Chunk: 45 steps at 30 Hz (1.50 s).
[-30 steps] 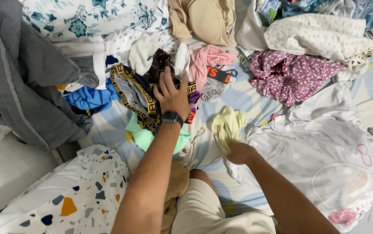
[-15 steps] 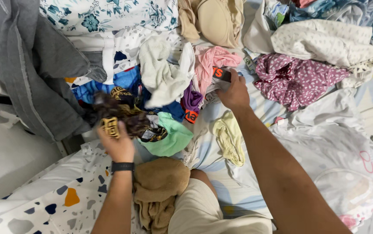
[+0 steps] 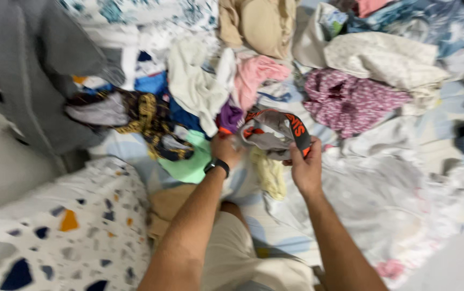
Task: The person unhooks undergarments and clothes from a green multi-clip hanger onto a bed, then moves the empty hanger to a sofa and sorts the laundry on the bed.
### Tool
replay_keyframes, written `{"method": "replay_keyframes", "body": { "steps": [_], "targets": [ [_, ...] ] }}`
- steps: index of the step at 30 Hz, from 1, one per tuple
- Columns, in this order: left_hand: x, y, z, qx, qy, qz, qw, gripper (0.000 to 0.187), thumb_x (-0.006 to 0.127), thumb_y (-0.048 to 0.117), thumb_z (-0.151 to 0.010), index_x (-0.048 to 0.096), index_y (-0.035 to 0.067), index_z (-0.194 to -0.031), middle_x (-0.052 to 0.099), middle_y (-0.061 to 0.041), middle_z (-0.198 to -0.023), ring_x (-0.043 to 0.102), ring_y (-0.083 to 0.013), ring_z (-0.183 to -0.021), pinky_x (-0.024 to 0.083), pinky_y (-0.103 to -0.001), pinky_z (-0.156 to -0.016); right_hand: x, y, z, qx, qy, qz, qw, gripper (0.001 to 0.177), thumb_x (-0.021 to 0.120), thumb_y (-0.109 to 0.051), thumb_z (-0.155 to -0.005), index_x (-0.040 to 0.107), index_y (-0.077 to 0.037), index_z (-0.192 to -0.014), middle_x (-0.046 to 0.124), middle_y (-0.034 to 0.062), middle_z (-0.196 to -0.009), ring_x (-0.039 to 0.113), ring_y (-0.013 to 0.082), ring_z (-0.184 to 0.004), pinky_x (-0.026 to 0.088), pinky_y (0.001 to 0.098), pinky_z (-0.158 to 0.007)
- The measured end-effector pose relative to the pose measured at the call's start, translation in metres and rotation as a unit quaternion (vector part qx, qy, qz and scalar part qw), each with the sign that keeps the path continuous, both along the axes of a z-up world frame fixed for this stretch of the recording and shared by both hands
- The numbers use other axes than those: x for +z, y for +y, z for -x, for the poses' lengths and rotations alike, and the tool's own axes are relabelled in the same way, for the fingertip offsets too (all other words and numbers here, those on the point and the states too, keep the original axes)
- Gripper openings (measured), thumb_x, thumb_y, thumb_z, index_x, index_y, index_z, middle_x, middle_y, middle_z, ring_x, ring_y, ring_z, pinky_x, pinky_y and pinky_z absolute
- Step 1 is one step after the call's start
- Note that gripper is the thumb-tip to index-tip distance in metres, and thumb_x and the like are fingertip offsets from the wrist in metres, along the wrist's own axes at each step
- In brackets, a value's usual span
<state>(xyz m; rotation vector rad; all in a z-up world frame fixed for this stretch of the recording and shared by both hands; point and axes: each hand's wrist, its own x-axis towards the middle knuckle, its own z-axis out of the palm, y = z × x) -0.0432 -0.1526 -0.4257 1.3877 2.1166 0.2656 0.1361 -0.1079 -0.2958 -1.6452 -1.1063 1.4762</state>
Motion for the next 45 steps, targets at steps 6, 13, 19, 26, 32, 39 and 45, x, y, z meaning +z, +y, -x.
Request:
{"method": "replay_keyframes", "body": {
  "steps": [6,13,19,26,32,39,45],
  "targets": [
    [0.022,-0.014,-0.021,0.215,-0.098,-0.281,0.93,0.009,0.069,0.007,-0.07,0.062,0.006,-0.076,0.061,-0.011,-0.077,0.06,-0.0293,-0.073,0.047,-0.037,-0.066,0.053,-0.032,-0.057,0.087,-0.226,-0.231,0.942,0.013,0.068,-0.008,-0.078,0.057,-0.002,-0.078,0.054,0.0074,-0.083,0.05,0.015,-0.074,0.045,0.0256,-0.066],
    [0.159,-0.02,-0.03,0.198,-0.406,-0.361,0.816,0.012,0.061,0.003,-0.084,0.058,0.001,-0.096,0.056,-0.007,-0.093,0.057,-0.0129,-0.081,0.047,-0.025,-0.072,0.104,-0.041,-0.103,-0.003,0.261,0.016,0.965,0.007,0.06,-0.007,-0.074,0.061,-0.005,-0.08,0.065,0.0009,-0.087,0.059,0.0076,-0.081,0.047,0.0214,-0.078],
    [0.227,-0.03,-0.022,0.256,-0.55,-0.388,0.694,0.034,0.061,0.0,-0.086,0.053,-0.002,-0.119,0.057,-0.01,-0.116,0.055,-0.0113,-0.097,0.046,-0.024,-0.087,0.142,-0.043,-0.116,-0.029,0.216,0.006,0.976,0.008,0.053,-0.007,-0.08,0.059,-0.006,-0.085,0.064,0.0019,-0.082,0.061,0.0097,-0.075,0.049,0.0253,-0.071],
    [0.256,-0.04,-0.018,0.138,-0.574,-0.265,0.762,0.058,0.057,0.0,-0.08,0.034,0.002,-0.134,0.047,-0.012,-0.125,0.058,-0.0154,-0.092,0.049,-0.027,-0.081,0.159,-0.045,-0.104,0.037,0.109,-0.029,0.993,0.007,0.054,-0.01,-0.089,0.052,-0.003,-0.091,0.058,0.0007,-0.082,0.056,0.0073,-0.073,0.05,0.0263,-0.07],
    [0.265,-0.075,-0.088,0.065,-0.58,-0.141,0.8,0.061,0.057,0.003,-0.078,0.032,0.0,-0.133,0.043,-0.014,-0.127,0.062,-0.0185,-0.099,0.053,-0.027,-0.077,0.149,-0.07,-0.081,0.183,0.031,-0.139,0.973,0.044,0.068,0.001,-0.071,0.042,-0.003,-0.106,0.051,0.0033,-0.091,0.051,0.0089,-0.083,0.045,0.0244,-0.074],
    [0.248,-0.092,-0.107,-0.065,-0.536,-0.135,0.831,0.05,0.064,0.01,-0.079,0.049,0.0,-0.124,0.063,-0.009,-0.104,0.062,-0.0136,-0.093,0.048,-0.026,-0.083,0.111,-0.081,-0.072,0.17,-0.138,-0.16,0.963,0.035,0.064,0.003,-0.071,0.041,-0.002,-0.097,0.055,0.0048,-0.083,0.054,0.0104,-0.077,0.046,0.0236,-0.067],
    [0.15,-0.065,-0.041,0.056,-0.338,-0.159,0.926,0.035,0.066,0.016,-0.076,0.059,0.002,-0.107,0.061,-0.013,-0.104,0.062,-0.0216,-0.091,0.049,-0.031,-0.08,0.094,-0.068,-0.1,0.06,-0.1,-0.207,0.971,0.014,0.052,0.002,-0.092,0.047,-0.002,-0.104,0.048,0.0026,-0.091,0.044,0.0078,-0.079,0.039,0.0203,-0.072]
  ]
}}
